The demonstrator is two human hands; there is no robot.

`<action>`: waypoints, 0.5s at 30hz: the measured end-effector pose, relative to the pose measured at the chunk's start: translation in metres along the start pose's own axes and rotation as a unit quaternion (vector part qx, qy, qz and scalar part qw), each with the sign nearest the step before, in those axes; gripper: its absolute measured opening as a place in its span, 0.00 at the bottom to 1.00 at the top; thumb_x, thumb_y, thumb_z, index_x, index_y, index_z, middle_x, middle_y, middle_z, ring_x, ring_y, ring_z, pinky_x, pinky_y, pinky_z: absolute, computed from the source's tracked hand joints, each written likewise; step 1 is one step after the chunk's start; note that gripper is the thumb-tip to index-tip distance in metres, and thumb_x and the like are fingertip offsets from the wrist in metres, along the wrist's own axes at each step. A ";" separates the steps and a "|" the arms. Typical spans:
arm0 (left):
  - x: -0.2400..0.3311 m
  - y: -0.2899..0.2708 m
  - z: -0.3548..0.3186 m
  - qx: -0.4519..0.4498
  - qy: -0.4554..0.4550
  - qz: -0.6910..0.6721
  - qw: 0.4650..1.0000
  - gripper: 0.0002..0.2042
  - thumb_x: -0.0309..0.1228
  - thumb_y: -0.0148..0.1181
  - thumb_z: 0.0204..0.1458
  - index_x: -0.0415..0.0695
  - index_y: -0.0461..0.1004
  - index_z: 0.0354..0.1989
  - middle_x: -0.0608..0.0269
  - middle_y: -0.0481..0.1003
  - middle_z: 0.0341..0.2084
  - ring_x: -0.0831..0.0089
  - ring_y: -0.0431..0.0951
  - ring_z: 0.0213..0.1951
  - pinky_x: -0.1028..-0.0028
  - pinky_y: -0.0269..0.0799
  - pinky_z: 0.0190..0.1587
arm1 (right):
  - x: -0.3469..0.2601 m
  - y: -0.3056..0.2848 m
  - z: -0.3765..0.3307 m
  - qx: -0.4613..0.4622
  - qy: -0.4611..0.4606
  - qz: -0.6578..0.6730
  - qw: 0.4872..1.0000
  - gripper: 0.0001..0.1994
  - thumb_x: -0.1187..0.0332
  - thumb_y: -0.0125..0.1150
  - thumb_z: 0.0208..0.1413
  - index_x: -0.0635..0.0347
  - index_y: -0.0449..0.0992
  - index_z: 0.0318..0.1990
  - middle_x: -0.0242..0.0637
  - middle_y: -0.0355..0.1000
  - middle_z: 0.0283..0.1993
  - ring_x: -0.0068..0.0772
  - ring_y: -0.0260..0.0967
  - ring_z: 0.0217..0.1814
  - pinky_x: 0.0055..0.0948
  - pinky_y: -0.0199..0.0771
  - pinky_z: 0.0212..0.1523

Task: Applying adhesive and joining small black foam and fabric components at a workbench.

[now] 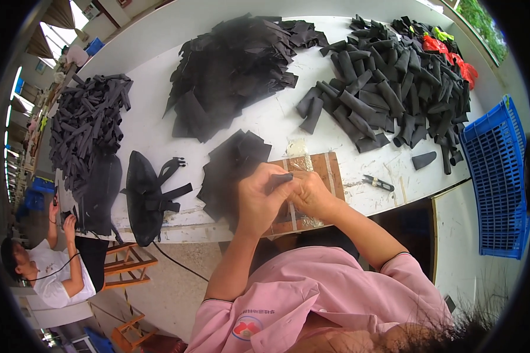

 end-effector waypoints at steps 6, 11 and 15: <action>0.022 0.003 -0.001 0.000 0.055 -0.075 0.996 0.10 0.22 0.58 0.45 0.35 0.70 0.37 0.55 0.73 0.32 0.75 0.71 0.34 0.77 0.65 0.43 | -0.012 -0.013 0.011 -0.094 0.060 -0.083 0.990 0.11 0.62 0.54 0.48 0.61 0.69 0.28 0.43 0.66 0.22 0.46 0.64 0.25 0.39 0.61 0.23; 0.025 -0.004 0.001 0.001 0.076 -0.137 0.988 0.08 0.21 0.52 0.48 0.35 0.71 0.37 0.57 0.72 0.31 0.74 0.71 0.36 0.77 0.64 0.42 | -0.019 -0.017 0.016 -0.071 0.036 -0.115 0.990 0.12 0.61 0.56 0.46 0.62 0.70 0.26 0.42 0.66 0.21 0.46 0.64 0.26 0.39 0.61 0.23; 0.026 -0.017 -0.003 0.069 0.089 -0.187 0.976 0.08 0.27 0.54 0.49 0.37 0.71 0.35 0.54 0.73 0.31 0.69 0.71 0.35 0.70 0.65 0.43 | -0.034 -0.025 0.027 -0.069 0.000 -0.149 0.986 0.14 0.59 0.57 0.45 0.62 0.68 0.21 0.41 0.66 0.20 0.44 0.65 0.25 0.37 0.62 0.23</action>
Point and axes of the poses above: each hand's wrist, its own z-axis towards the middle knuckle, its own y-axis out of the palm, x = y × z, the point moved 7 cm from there along z, towards the middle knuckle
